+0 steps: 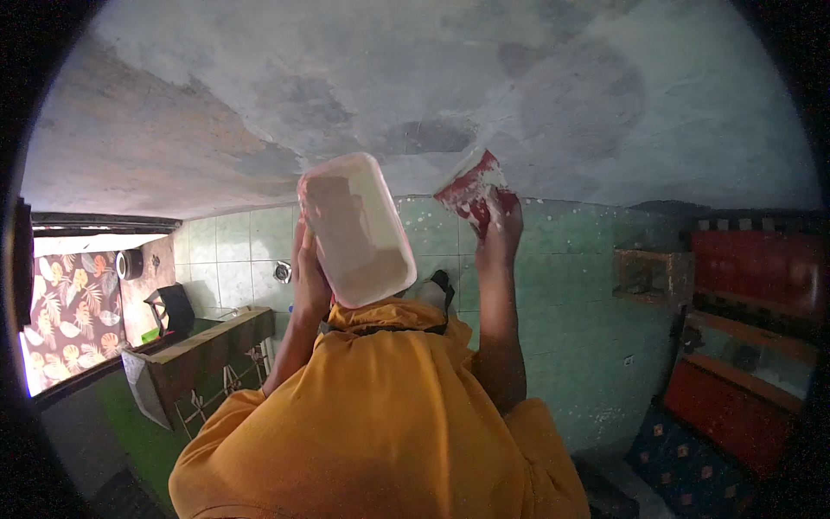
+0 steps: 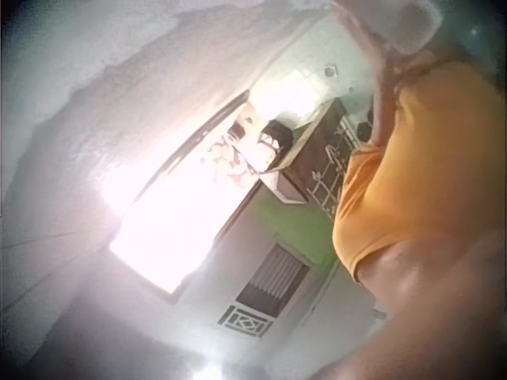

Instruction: The person applies wall filler to a wall using a putty knife, repeatedly scooping the filler from a plastic container and spreading it over the surface.

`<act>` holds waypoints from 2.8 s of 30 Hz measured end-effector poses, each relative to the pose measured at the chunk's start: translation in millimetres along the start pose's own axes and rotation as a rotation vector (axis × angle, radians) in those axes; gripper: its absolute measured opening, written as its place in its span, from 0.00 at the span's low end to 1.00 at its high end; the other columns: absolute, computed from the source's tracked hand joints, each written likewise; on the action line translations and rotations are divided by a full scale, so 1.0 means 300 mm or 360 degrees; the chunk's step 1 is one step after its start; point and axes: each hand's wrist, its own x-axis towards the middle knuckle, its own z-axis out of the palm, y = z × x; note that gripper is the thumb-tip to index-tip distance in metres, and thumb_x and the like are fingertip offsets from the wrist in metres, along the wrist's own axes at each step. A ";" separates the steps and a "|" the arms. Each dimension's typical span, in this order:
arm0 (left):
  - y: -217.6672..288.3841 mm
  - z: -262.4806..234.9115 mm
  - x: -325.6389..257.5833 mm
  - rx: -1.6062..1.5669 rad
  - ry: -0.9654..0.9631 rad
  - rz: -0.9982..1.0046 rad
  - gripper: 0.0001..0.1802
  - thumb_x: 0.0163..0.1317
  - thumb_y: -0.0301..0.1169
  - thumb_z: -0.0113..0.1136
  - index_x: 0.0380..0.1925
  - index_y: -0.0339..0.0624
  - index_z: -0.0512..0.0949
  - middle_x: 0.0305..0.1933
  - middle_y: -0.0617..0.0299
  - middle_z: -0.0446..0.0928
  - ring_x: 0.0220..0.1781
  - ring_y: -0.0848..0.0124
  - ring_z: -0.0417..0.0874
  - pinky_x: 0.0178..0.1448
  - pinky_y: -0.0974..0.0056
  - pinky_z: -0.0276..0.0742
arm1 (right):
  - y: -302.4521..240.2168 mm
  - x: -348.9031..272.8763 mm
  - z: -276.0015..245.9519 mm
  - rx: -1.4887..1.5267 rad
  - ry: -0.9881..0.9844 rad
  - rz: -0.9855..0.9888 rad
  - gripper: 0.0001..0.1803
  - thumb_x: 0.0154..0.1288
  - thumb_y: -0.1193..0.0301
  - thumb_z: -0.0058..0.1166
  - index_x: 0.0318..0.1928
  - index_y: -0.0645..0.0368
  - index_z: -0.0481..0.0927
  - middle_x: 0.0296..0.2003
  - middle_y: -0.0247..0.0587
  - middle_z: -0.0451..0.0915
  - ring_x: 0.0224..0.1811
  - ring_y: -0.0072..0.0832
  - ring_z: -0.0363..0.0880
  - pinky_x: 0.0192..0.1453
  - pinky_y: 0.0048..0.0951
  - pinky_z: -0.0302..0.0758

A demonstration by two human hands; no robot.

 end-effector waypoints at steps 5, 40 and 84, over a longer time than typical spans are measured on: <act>0.039 0.000 -0.047 0.0050 -0.0111 -0.0042 0.34 0.77 0.43 0.39 0.75 0.35 0.48 0.75 0.53 0.57 0.74 0.66 0.61 0.73 0.63 0.60 | 0.222 0.332 -0.003 0.0123 -0.0039 0.0139 0.15 0.69 0.72 0.55 0.54 0.55 0.73 0.47 0.39 0.78 0.48 0.31 0.80 0.42 0.39 0.81; 0.057 -0.278 0.075 0.0036 -0.0082 -0.0203 0.35 0.78 0.46 0.36 0.75 0.36 0.47 0.77 0.52 0.53 0.76 0.65 0.59 0.74 0.62 0.58 | -0.054 0.227 0.337 0.0335 0.0058 -0.0400 0.11 0.65 0.81 0.48 0.47 0.67 0.76 0.43 0.46 0.79 0.44 0.36 0.83 0.51 0.39 0.85; 0.066 -0.406 0.021 0.0322 0.0109 -0.0124 0.36 0.76 0.50 0.34 0.74 0.36 0.52 0.75 0.52 0.56 0.74 0.62 0.60 0.73 0.59 0.60 | 0.122 0.230 0.481 0.0401 0.0102 -0.0118 0.07 0.68 0.76 0.51 0.45 0.62 0.74 0.41 0.42 0.77 0.41 0.28 0.81 0.52 0.41 0.84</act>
